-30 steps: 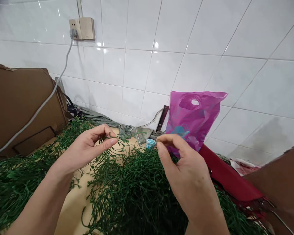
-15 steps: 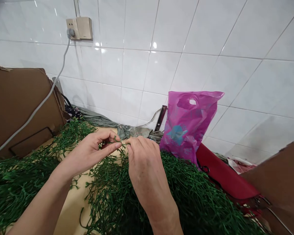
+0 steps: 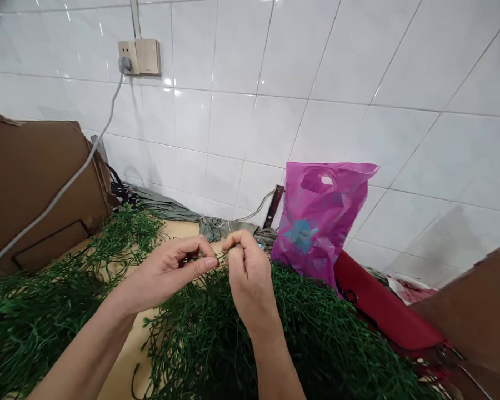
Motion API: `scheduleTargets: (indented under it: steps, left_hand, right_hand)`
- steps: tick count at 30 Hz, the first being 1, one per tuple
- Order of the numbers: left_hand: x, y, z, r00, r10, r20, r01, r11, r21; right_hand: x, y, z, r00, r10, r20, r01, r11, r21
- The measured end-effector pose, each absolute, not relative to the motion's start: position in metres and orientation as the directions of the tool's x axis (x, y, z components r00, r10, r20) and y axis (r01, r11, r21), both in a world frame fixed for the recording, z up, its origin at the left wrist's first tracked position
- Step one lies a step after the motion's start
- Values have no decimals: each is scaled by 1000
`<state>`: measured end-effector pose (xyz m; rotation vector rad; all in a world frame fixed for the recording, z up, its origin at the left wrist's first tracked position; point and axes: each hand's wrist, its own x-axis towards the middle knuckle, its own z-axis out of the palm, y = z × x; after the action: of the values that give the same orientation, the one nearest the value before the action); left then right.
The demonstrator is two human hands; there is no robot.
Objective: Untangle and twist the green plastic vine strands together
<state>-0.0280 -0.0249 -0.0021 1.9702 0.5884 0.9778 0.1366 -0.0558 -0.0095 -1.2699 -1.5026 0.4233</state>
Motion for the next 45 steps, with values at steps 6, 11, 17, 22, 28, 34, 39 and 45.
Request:
scheduleTargets:
  steps: [6,11,17,22,28,34,39,45]
  left_hand:
    - [-31,-28,0,526,752,396,19,-476,879]
    - [-32,-24,-3,467,780,418,71,-504,861]
    - [-29,-27,-1,608,696,383,-278,-265,923]
    - [-32,-34,2,613,694,378,-379,-162,911]
    - [-46,-32,14,432,809,398,-472,-173,864]
    - [-39,-20,5,408,885,222,-408,-40,912]
    - [-31,-23,2,358,906,224,-347,-94,933]
    - [-27,-25,-1,400,876,269,-329,-137,934]
  right_hand:
    - [142,-68,-2,-23,892,452,534,393,-749]
    - [138,-79,2,-170,842,513,708,466,-531]
    - [127,-79,2,-90,845,527,334,524,-783]
    - [147,-50,-4,322,813,486,-106,541,-834]
    - [207,-63,4,301,835,461,237,403,-884]
    - [194,-92,13,56,900,432,732,257,-631]
    - [156,-87,11,105,786,609,717,365,-594]
    - [125,-71,-2,-54,864,501,632,418,-653]
